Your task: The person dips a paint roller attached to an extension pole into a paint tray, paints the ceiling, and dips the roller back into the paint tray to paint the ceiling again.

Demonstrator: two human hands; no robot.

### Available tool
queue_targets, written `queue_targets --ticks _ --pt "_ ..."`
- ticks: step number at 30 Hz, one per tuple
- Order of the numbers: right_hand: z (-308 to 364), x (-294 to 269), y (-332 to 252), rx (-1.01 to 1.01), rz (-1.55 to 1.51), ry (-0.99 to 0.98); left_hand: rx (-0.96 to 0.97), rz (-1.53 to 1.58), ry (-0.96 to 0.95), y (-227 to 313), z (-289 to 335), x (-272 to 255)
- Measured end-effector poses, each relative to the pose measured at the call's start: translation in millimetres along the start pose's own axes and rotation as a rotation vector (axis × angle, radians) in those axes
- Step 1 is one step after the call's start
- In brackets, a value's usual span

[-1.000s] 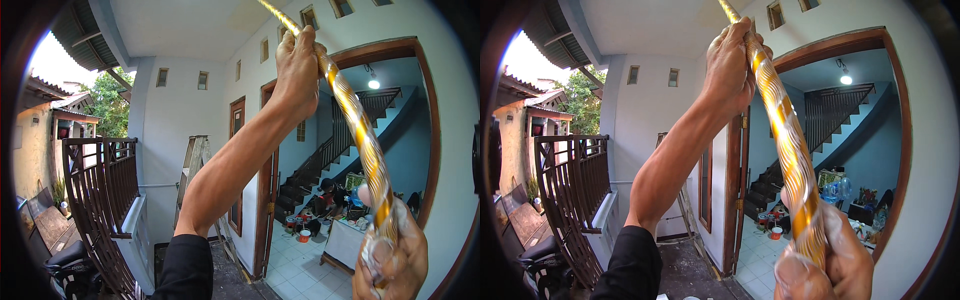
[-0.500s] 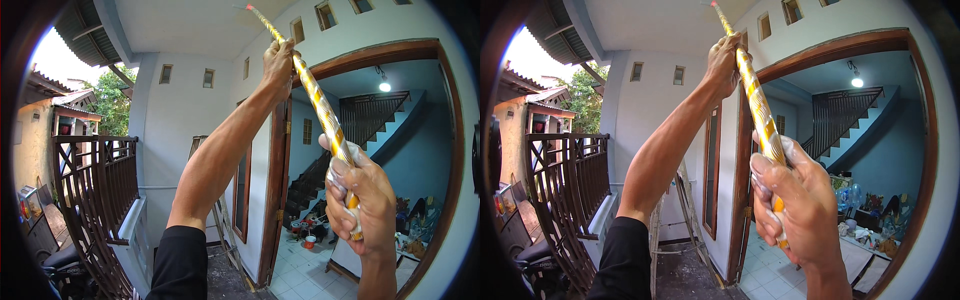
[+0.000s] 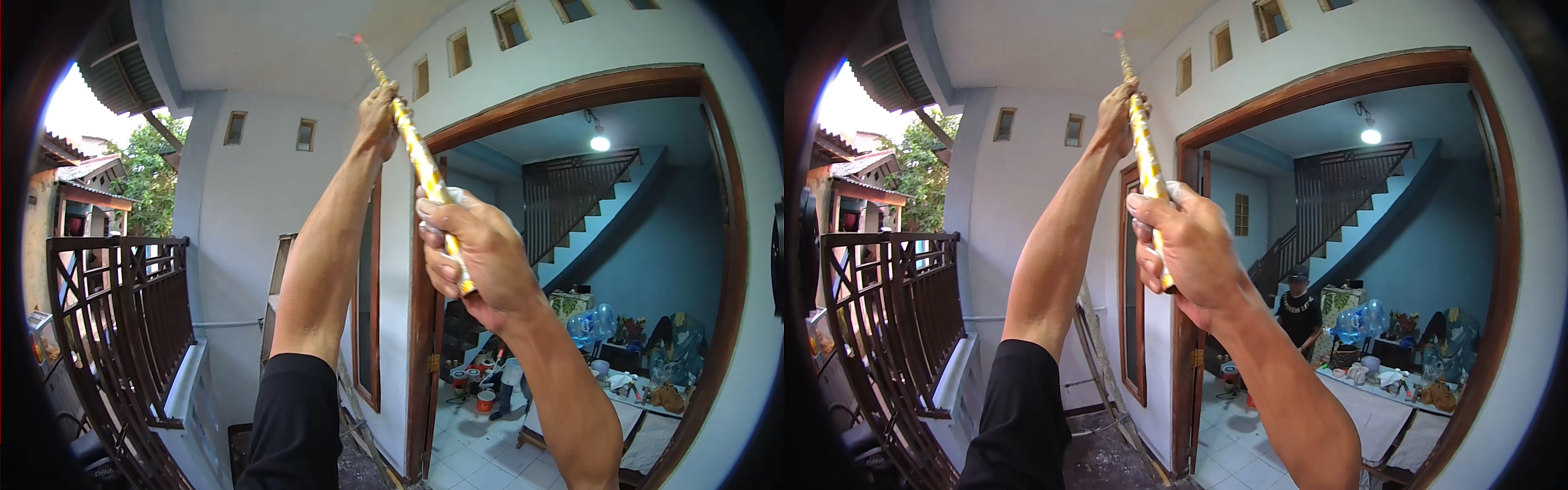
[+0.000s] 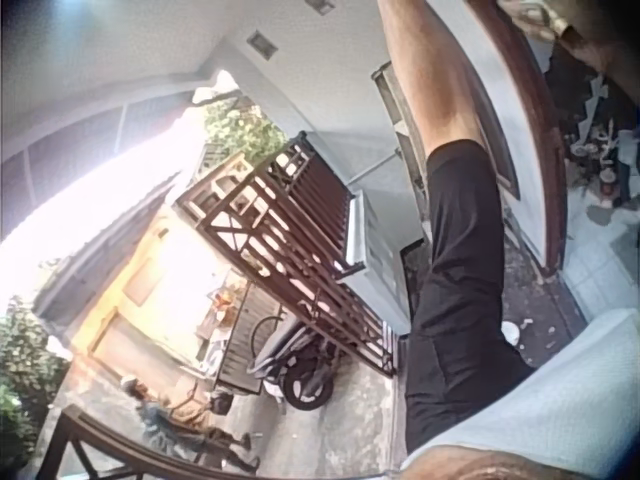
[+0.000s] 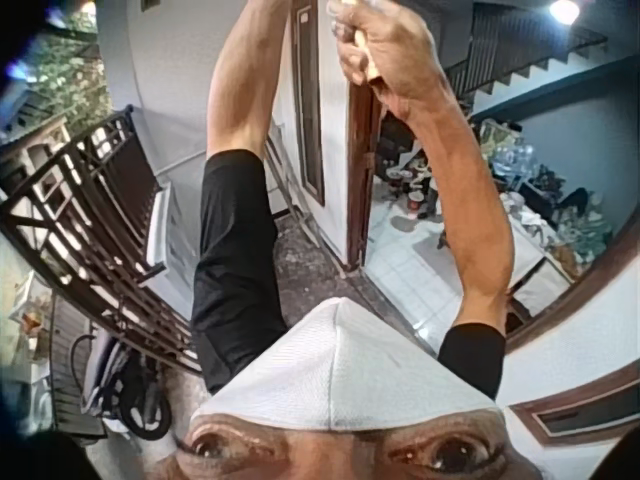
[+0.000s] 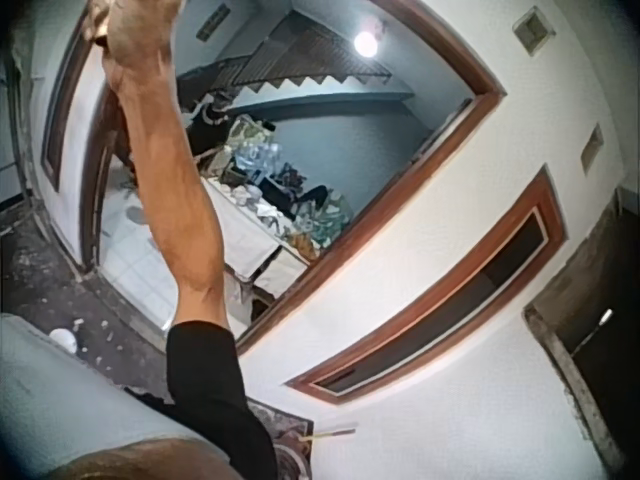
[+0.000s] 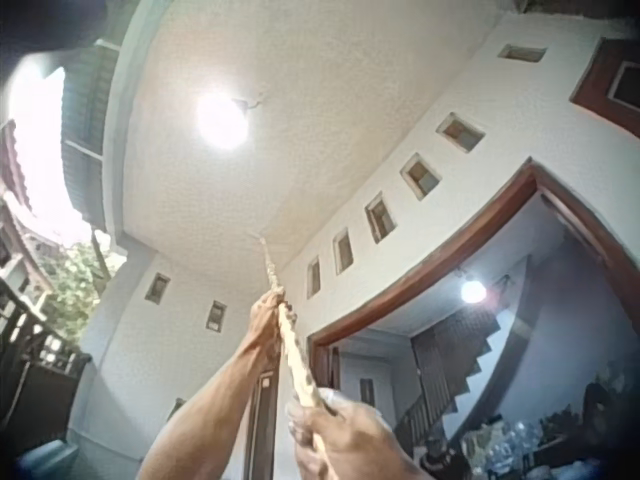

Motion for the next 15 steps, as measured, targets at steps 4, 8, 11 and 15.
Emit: queue_targets --ticks 4,8,11,15 --pt "-0.4 -7.7 -5.1 -0.028 0.009 -0.015 -0.001 0.011 -0.012 -4.1 -2.6 3.9" --pt "35.0 -23.8 -29.3 -0.053 0.009 -0.02 -0.005 0.034 -0.07 -1.6 19.2 38.4" --pt "71.6 -34.7 -55.6 -0.065 -0.017 0.044 0.03 -0.017 -0.056 1.0 48.6 81.5" --pt "125.2 -47.6 -90.5 -0.066 -0.036 0.085 0.044 -0.035 -0.031 11.3 93.6 140.8"
Point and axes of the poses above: each hand's wrist, its own z-axis away from the middle knuckle, its own x-axis out of the palm, y = z × x, the point moved 1 cm from there along -z, towards the middle knuckle, and after that the axes turned 13 degrees about y, right-handed, at the moved point
